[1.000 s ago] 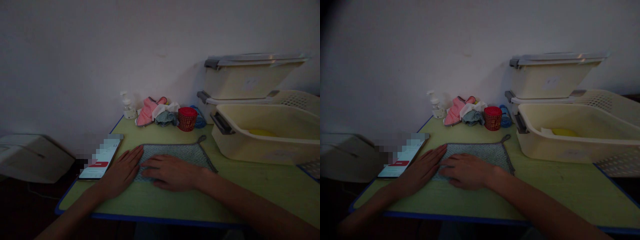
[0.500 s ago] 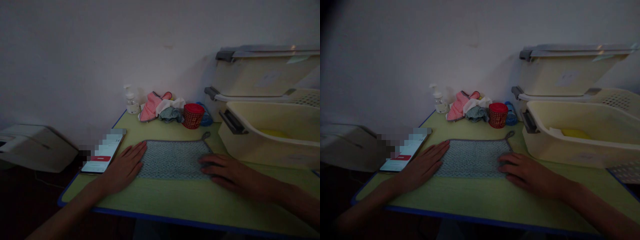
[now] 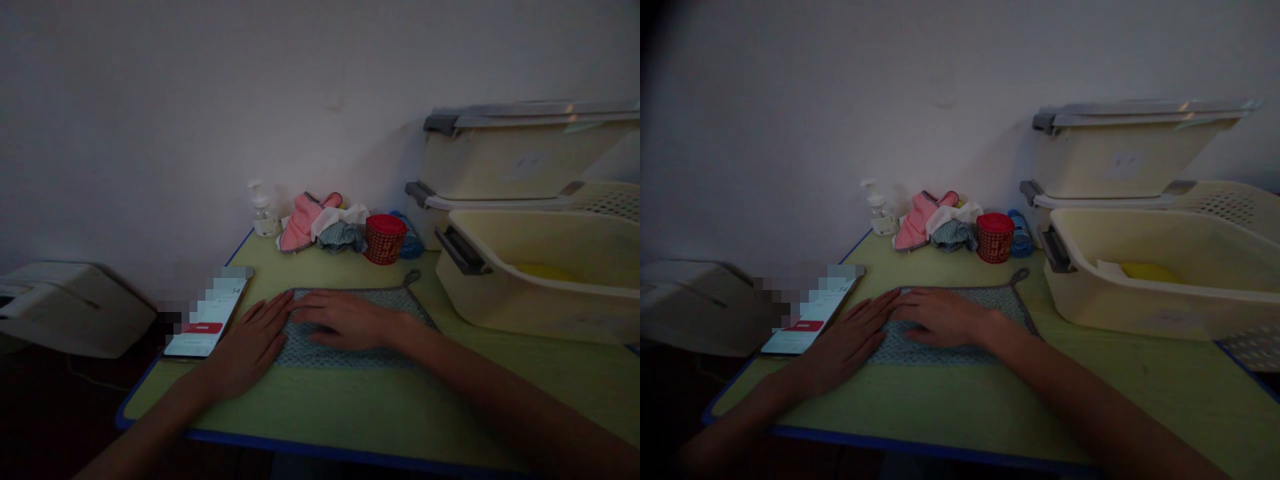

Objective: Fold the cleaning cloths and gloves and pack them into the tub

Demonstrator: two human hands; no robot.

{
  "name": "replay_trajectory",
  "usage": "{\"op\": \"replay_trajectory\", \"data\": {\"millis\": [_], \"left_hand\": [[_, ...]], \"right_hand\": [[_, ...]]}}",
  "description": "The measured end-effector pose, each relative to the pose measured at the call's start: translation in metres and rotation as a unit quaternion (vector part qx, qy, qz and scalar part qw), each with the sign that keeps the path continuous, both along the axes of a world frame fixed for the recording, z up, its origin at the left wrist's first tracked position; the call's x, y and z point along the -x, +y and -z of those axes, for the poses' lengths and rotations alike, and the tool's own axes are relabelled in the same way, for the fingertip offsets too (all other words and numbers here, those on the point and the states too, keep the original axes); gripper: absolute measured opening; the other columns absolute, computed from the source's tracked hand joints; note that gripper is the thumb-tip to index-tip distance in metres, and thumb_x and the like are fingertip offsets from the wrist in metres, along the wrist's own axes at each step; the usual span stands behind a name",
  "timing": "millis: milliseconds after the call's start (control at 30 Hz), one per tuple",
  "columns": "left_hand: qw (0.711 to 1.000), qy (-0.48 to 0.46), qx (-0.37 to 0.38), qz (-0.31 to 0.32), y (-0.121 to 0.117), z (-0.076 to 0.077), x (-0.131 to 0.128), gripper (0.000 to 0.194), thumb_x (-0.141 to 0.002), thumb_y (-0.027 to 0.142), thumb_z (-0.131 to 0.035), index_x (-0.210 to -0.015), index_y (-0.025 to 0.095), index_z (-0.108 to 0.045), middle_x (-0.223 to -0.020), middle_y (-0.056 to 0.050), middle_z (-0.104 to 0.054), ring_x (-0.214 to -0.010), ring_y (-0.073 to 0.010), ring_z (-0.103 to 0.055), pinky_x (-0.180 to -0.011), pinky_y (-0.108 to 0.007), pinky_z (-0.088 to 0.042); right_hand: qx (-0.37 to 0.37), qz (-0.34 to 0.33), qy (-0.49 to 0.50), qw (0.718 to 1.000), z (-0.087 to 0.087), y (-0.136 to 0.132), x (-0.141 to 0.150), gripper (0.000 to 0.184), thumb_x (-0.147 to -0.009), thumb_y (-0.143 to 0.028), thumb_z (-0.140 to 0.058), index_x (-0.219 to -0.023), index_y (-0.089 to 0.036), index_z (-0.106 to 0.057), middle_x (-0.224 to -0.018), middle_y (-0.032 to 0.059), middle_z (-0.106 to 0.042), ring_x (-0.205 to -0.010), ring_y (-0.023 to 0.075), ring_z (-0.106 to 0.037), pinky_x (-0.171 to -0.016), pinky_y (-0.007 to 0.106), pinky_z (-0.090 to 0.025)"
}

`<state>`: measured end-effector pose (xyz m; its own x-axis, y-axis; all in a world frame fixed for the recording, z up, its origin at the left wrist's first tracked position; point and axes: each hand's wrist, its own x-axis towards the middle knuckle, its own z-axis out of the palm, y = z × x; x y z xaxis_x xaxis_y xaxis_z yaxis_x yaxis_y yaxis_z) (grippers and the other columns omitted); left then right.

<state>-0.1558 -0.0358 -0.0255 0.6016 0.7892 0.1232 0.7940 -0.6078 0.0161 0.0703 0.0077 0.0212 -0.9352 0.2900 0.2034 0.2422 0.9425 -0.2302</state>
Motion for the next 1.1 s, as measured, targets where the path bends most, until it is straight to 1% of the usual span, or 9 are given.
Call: {"op": "replay_trajectory", "data": {"millis": [67,133,500,667,767,867,933,1000,1100], "left_hand": [[1.0,-0.001,-0.005,0.003,0.0,0.001,0.001,0.048,-0.096,0.032,-0.022,-0.143,0.018,-0.017,-0.15,-0.006,-0.02,-0.138,-0.0168,-0.018,-0.111,-0.041,-0.024],[1.0,-0.001,-0.006,0.004,0.0,0.002,0.001,0.049,-0.096,0.031,-0.022,-0.143,0.018,-0.014,-0.15,-0.006,-0.02,-0.138,-0.0171,-0.018,-0.111,-0.041,-0.024],[1.0,-0.003,0.006,0.002,0.001,0.002,0.002,0.051,-0.097,0.032,-0.02,-0.144,0.021,-0.006,-0.151,-0.004,-0.016,-0.138,-0.0167,-0.017,-0.111,-0.041,-0.022],[0.999,-0.015,0.031,-0.006,0.0,-0.002,0.001,0.05,-0.096,0.033,-0.022,-0.143,0.02,-0.013,-0.15,-0.003,-0.018,-0.137,-0.0172,-0.019,-0.111,-0.043,-0.022],[0.997,-0.058,0.037,-0.022,-0.002,-0.006,0.002,0.047,-0.096,0.032,-0.023,-0.14,0.018,-0.025,-0.148,-0.004,-0.026,-0.135,-0.0169,-0.025,-0.111,-0.042,-0.025],[0.995,-0.094,0.029,-0.026,-0.004,-0.007,0.003,0.044,-0.095,0.026,-0.024,-0.136,0.016,-0.036,-0.145,-0.005,-0.034,-0.132,-0.016,-0.032,-0.11,-0.039,-0.028],[0.995,-0.096,0.02,-0.019,-0.004,-0.006,0.003,0.043,-0.094,0.023,-0.026,-0.135,0.014,-0.037,-0.144,-0.006,-0.035,-0.132,-0.016,-0.033,-0.11,-0.038,-0.03],[0.996,-0.092,0.014,-0.013,-0.004,-0.004,0.003,0.044,-0.093,0.02,-0.027,-0.135,0.013,-0.036,-0.144,-0.007,-0.035,-0.132,-0.0165,-0.033,-0.11,-0.038,-0.03],[0.995,-0.096,0.013,-0.014,-0.004,-0.004,0.002,0.045,-0.091,0.018,-0.028,-0.134,0.01,-0.037,-0.143,-0.01,-0.037,-0.132,-0.018,-0.034,-0.109,-0.037,-0.031]], "right_hand": [[0.0,-0.001,-0.011,1.0,0.008,0.001,0.003,0.03,-0.087,-0.02,-0.049,-0.115,-0.01,-0.054,-0.125,0.0107,-0.053,-0.113,0.0202,-0.047,-0.1,0.034,-0.037],[0.004,0.012,-0.015,1.0,0.012,0.001,-0.005,0.028,-0.089,-0.02,-0.046,-0.114,-0.011,-0.055,-0.123,0.0106,-0.054,-0.11,0.0199,-0.049,-0.098,0.034,-0.038],[0.018,0.158,-0.044,0.986,0.012,-0.021,-0.121,0.03,-0.092,-0.025,-0.039,-0.116,-0.018,-0.055,-0.123,0.0106,-0.055,-0.114,0.0205,-0.05,-0.097,0.041,-0.041],[0.006,0.185,-0.042,0.982,0.014,-0.032,-0.142,0.031,-0.091,-0.023,-0.04,-0.117,-0.02,-0.055,-0.123,0.0095,-0.055,-0.113,0.0211,-0.052,-0.095,0.04,-0.044],[0.01,0.184,-0.042,0.982,0.008,-0.032,-0.136,0.027,-0.089,-0.021,-0.042,-0.111,-0.017,-0.057,-0.117,0.0107,-0.057,-0.108,0.0213,-0.054,-0.091,0.039,-0.045],[0.009,0.184,-0.059,0.981,-0.004,-0.03,-0.117,0.022,-0.087,-0.018,-0.043,-0.098,-0.014,-0.061,-0.107,0.0121,-0.059,-0.099,0.0221,-0.056,-0.086,0.04,-0.047],[-0.003,0.171,-0.062,0.983,-0.012,-0.029,-0.096,0.02,-0.086,-0.017,-0.044,-0.093,-0.014,-0.062,-0.105,0.0124,-0.059,-0.097,0.0226,-0.056,-0.085,0.041,-0.046],[-0.005,0.129,-0.06,0.99,-0.015,-0.028,-0.067,0.02,-0.087,-0.018,-0.046,-0.1,-0.013,-0.06,-0.106,0.0116,-0.059,-0.097,0.0215,-0.055,-0.085,0.039,-0.046],[-0.024,0.05,-0.045,0.997,-0.011,-0.025,-0.018,0.021,-0.087,-0.019,-0.049,-0.103,-0.011,-0.058,-0.109,0.0116,-0.058,-0.1,0.0206,-0.052,-0.09,0.035,-0.044]]}}
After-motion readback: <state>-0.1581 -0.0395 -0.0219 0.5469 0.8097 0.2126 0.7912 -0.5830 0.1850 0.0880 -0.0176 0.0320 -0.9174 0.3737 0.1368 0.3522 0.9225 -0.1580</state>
